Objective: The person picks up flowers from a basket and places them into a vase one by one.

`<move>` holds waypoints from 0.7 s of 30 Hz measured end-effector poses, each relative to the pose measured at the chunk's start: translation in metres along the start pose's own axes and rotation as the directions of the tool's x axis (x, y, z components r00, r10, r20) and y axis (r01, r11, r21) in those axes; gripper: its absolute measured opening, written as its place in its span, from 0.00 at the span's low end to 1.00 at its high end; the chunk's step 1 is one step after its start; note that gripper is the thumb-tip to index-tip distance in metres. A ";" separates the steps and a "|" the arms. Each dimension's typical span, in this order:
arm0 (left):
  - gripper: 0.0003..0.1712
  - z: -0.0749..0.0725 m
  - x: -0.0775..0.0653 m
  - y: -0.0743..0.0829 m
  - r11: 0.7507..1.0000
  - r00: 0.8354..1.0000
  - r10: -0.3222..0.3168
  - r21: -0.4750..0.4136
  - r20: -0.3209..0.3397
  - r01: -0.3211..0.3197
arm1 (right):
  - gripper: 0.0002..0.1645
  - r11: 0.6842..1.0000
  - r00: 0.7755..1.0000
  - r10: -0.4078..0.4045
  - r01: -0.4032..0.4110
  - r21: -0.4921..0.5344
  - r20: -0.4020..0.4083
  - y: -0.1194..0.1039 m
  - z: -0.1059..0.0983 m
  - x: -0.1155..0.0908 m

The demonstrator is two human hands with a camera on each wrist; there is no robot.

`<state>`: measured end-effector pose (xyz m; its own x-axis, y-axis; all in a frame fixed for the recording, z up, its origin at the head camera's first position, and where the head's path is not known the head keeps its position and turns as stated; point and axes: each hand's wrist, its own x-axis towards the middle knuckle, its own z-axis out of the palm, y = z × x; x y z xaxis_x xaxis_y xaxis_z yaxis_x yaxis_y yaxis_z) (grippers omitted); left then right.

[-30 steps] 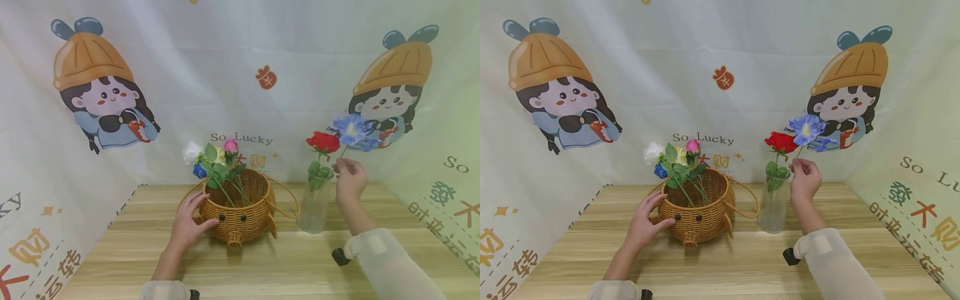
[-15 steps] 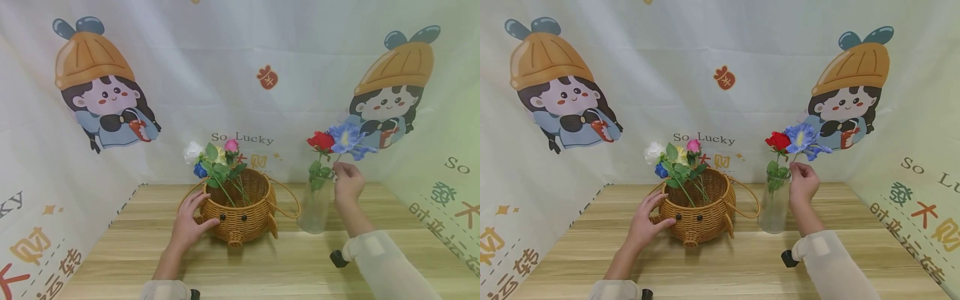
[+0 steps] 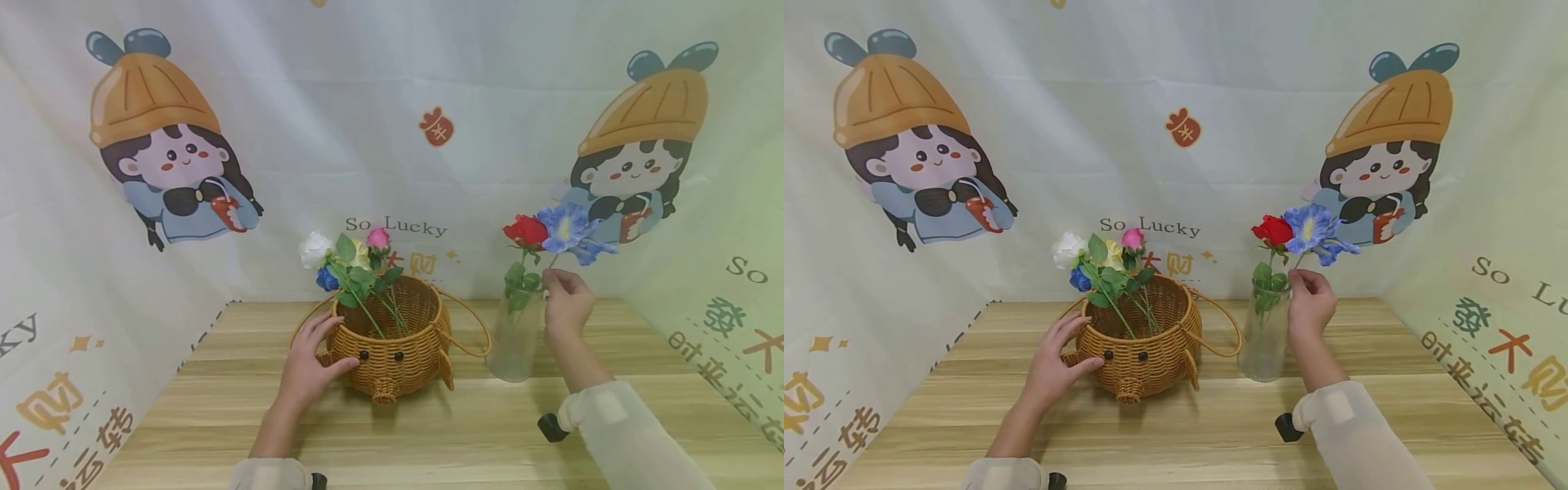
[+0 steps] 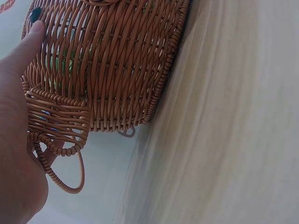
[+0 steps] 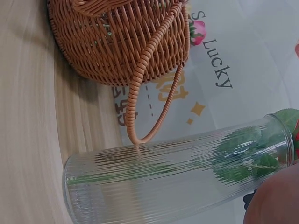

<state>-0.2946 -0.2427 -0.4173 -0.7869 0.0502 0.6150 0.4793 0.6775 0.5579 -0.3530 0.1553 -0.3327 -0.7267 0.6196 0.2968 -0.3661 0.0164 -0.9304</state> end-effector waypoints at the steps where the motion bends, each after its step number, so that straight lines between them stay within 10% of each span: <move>1: 0.43 0.000 0.000 0.000 1.000 1.000 -0.001 -0.001 0.000 0.001 | 0.16 1.000 1.000 -0.001 0.001 0.006 -0.002 0.000 0.000 0.000; 21: 0.44 0.000 0.000 0.001 1.000 1.000 -0.005 -0.010 -0.003 0.005 | 0.03 0.998 0.996 0.048 -0.050 0.029 0.080 0.002 -0.022 -0.017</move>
<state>-0.2937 -0.2421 -0.4164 -0.7882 0.0450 0.6137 0.4794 0.6701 0.5666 -0.3286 0.1615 -0.3441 -0.7876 0.5547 0.2683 -0.3461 -0.0379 -0.9374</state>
